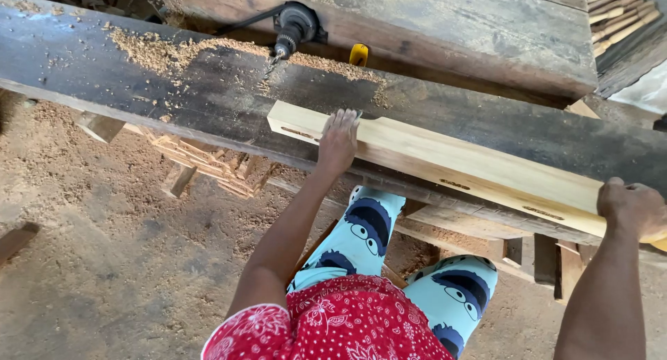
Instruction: The recorder is sanding decorative wooden furniture legs by hand using sandpaper.
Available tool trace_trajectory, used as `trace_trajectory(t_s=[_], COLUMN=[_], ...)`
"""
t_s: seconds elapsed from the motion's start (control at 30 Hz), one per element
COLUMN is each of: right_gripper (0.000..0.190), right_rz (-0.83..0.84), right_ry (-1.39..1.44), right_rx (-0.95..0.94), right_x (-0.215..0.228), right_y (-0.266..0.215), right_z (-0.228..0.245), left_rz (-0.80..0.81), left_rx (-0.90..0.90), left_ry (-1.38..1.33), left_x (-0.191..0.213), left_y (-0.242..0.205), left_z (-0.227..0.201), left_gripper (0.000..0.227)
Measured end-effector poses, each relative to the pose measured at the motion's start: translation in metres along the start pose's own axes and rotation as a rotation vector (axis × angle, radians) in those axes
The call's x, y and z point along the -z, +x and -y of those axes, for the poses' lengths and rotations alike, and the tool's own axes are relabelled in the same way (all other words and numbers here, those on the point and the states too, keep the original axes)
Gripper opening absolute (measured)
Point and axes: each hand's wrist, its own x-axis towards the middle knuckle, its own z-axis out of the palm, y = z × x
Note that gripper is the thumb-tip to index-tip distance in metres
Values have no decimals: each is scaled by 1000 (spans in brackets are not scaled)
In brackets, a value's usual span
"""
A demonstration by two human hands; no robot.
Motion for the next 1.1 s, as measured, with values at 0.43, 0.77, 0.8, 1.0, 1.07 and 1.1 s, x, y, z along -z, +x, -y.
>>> trace_trajectory(t_s=[0.43,0.77,0.8,1.0,1.07,1.1], right_gripper=[43,41,42,38,35,35], right_rz=[-28,-13,-19,-33,-42,-11], right_ry=[-6,63,39,48,66,64], right_rx=[16,-23,-7,33,42,12], right_x=[-7,-4,-15,-2,8,10], right_y=[0,-3,4,-10,-12,-12], right_z=[-2,-4,-13,-3,7,7], left_rz=[51,-116,-112,24,-2,43], left_rx=[-177,-283,-234,-185,-168,-168], left_ry=[394,282,176,270,264,297], left_x=[8,14,26,34,19,6], left_y=[-49,-32,-48,-39,-17,-5], left_z=[23,32,27,23,31,38], left_gripper=[45,47,42,41,45,44])
